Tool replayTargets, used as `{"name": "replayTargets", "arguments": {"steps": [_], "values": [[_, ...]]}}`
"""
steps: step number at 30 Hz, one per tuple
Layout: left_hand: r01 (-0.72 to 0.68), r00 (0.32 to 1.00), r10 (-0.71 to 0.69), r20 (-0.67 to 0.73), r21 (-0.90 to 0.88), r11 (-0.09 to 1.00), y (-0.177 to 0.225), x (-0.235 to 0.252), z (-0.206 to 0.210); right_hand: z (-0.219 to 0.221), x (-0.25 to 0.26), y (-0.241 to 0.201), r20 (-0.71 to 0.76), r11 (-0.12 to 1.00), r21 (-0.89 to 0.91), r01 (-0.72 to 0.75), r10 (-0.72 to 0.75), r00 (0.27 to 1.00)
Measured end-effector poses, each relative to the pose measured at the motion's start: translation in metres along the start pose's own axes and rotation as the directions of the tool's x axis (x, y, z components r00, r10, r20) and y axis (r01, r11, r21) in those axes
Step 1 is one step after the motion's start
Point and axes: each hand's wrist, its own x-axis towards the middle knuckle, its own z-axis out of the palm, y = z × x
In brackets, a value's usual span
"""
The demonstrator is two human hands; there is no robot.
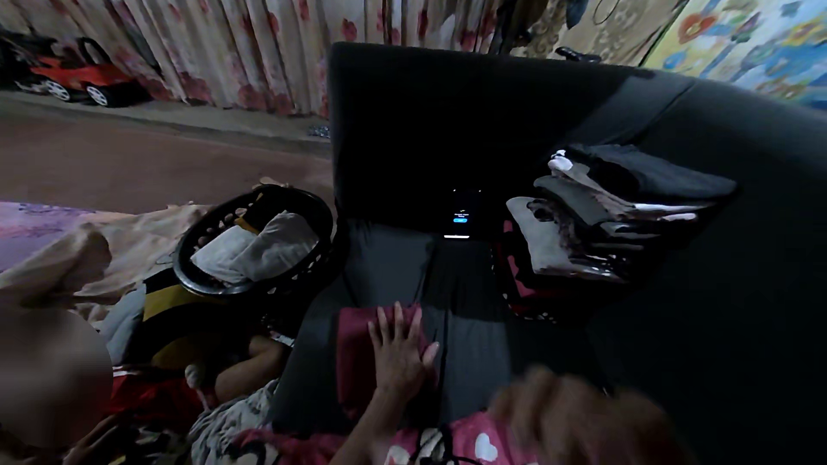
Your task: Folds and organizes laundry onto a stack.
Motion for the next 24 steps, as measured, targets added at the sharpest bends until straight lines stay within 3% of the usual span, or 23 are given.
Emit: {"name": "replayTargets", "arguments": {"steps": [2, 4, 7, 10, 12, 15, 18, 24], "values": [[-0.041, 0.998, 0.043, 0.045, -0.04, 0.998, -0.003, 0.01, -0.002, -0.022, 0.03, 0.052, -0.162, 0.944, -0.322, -0.067, 0.015, 0.987], [-0.055, 0.998, 0.058, 0.04, -0.079, 0.995, -0.016, 0.02, -0.004, -0.038, 0.063, 0.094, -0.286, 0.786, -0.574, -0.231, 0.072, 0.956], [-0.037, 0.989, 0.026, -0.142, -0.069, 0.997, -0.032, 0.025, 0.009, -0.062, 0.109, 0.147, -0.343, 0.534, -0.758, -0.373, 0.159, 0.926], [-0.086, 0.929, 0.065, -0.364, -0.042, 0.995, -0.032, 0.022, 0.027, -0.088, 0.151, 0.196, -0.354, 0.43, -0.806, -0.406, 0.201, 0.914], [-0.121, 0.898, 0.099, -0.43, -0.024, 0.992, -0.034, 0.023, 0.034, -0.1, 0.173, 0.217, -0.355, 0.368, -0.829, -0.421, 0.236, 0.905], [-0.128, 0.886, 0.108, -0.451, -0.014, 0.992, -0.035, 0.024, 0.04, -0.112, 0.193, 0.242, -0.366, 0.334, -0.824, -0.459, 0.304, 0.879], [-0.115, 0.891, 0.103, -0.442, 0.0, 0.993, -0.034, 0.025, 0.043, -0.124, 0.197, 0.262, -0.356, 0.269, -0.866, -0.421, 0.261, 0.898], [-0.105, 0.883, 0.103, -0.457, 0.021, 0.994, -0.034, 0.026, 0.046, -0.132, 0.199, 0.274, -0.324, 0.257, -0.891, -0.375, 0.22, 0.92]]}}
